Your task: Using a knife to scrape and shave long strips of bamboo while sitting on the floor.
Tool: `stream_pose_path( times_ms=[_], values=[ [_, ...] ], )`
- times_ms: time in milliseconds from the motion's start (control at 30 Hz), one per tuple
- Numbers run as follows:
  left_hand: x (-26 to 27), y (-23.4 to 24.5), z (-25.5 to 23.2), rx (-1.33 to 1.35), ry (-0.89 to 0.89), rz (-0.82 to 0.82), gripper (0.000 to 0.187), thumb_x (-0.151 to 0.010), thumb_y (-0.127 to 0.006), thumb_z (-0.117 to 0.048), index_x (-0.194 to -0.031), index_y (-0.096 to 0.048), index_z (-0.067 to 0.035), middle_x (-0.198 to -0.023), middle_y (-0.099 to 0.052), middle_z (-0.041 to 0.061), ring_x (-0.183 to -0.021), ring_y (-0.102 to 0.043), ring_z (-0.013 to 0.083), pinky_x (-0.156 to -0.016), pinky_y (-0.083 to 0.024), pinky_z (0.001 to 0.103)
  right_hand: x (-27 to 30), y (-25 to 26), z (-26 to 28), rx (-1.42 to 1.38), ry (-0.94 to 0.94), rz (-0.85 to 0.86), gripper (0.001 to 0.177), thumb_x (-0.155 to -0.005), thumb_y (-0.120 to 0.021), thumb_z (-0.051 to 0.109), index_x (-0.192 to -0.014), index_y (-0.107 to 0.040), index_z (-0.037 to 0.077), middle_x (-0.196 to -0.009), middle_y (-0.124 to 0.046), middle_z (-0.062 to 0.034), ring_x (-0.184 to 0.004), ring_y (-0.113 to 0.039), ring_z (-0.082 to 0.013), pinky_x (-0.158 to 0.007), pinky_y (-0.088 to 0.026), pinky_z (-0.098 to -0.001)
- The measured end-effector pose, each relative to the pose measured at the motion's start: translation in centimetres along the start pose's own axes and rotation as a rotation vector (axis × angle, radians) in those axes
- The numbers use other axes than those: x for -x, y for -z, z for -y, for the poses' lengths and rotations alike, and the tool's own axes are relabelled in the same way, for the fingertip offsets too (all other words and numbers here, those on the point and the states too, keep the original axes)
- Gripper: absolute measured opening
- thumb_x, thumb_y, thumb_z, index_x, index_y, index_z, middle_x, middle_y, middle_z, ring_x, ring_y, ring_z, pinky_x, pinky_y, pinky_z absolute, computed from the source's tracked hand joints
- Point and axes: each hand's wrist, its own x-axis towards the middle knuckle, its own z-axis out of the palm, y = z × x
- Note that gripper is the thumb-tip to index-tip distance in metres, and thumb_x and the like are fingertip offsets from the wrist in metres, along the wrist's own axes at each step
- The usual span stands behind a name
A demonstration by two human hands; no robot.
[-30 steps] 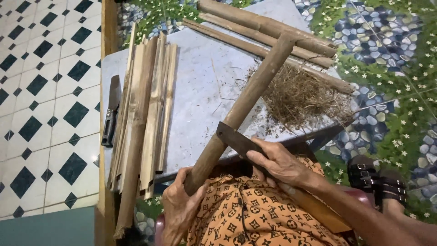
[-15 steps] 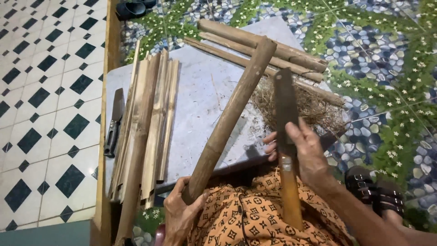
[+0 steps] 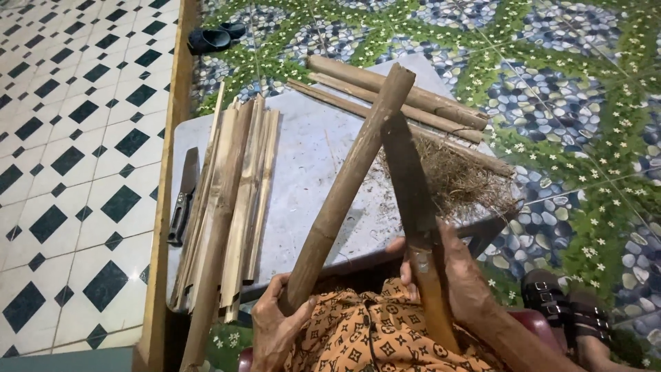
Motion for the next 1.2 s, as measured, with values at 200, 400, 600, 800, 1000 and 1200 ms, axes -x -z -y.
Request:
stream_pose_path(
  times_ms=[200,400,600,800,1000,1200],
  values=[
    [-0.1,-0.2,1.0,0.003,-0.101,-0.003,0.049,-0.065,-0.089,-0.017,-0.11,-0.072,-0.009,-0.078,-0.085,0.005,-0.053,-0.075,0.0152,-0.05,-0.058,0.027,-0.4,0.9,-1.1,-0.17,-0.138,-0.078,0.051,-0.101,-0.056,0.045,-0.14,-0.048,0.013,-0.106,-0.073,-0.0161,-0.064,-0.069,-0.0163,-0.043,-0.058,-0.0295],
    [-0.6,-0.7,1.0,-0.09,-0.038,-0.032,0.054,-0.061,-0.093,-0.022,-0.111,-0.074,-0.013,-0.08,-0.087,0.005,-0.056,-0.076,0.0153,-0.054,-0.061,0.029,-0.8,1.7,-1.1,-0.262,-0.165,-0.057,0.045,-0.107,-0.048,0.037,-0.143,-0.045,0.012,-0.107,-0.071,-0.0171,-0.066,-0.067,-0.0168,-0.046,-0.057,-0.0305],
    [-0.2,-0.3,0.5,0.046,-0.008,0.031,0.055,-0.063,-0.087,-0.016,-0.115,-0.074,-0.006,-0.076,-0.085,0.009,-0.054,-0.074,0.0181,-0.053,-0.057,0.03,-0.9,3.2,-1.5,-0.321,-0.2,-0.038,0.052,-0.104,-0.053,0.037,-0.15,-0.043,0.015,-0.109,-0.071,-0.0136,-0.066,-0.068,-0.0156,-0.05,-0.062,-0.0276],
    [-0.7,-0.5,1.3,-0.01,0.014,0.04,0.051,-0.065,-0.092,-0.023,-0.112,-0.075,-0.013,-0.085,-0.087,0.005,-0.068,-0.077,0.0156,-0.065,-0.059,0.031,-1.0,2.1,-0.5,-0.405,-0.187,0.001,0.068,-0.103,-0.055,0.038,-0.157,-0.036,0.002,-0.11,-0.064,-0.0141,-0.068,-0.062,-0.0149,-0.046,-0.055,-0.0267],
    [-0.7,-0.8,2.3,0.032,-0.075,0.039,0.056,-0.063,-0.089,-0.02,-0.115,-0.073,-0.01,-0.085,-0.089,0.008,-0.062,-0.08,0.0174,-0.061,-0.062,0.03,-0.8,3.6,-0.7,-0.496,-0.215,-0.022,0.069,-0.098,-0.065,0.033,-0.154,-0.041,0.002,-0.103,-0.071,-0.01,-0.064,-0.066,-0.0147,-0.047,-0.058,-0.0282],
    [-0.6,-0.5,2.7,0.002,-0.07,0.049,0.054,-0.065,-0.092,-0.018,-0.115,-0.073,-0.013,-0.083,-0.087,0.003,-0.063,-0.074,0.014,-0.061,-0.058,0.028,-0.4,5.5,-0.5,-0.534,-0.204,-0.078,0.065,-0.097,-0.066,0.031,-0.153,-0.041,0.011,-0.092,-0.067,-0.0062,-0.057,-0.059,-0.0107,-0.04,-0.053,-0.0223]
  ],
)
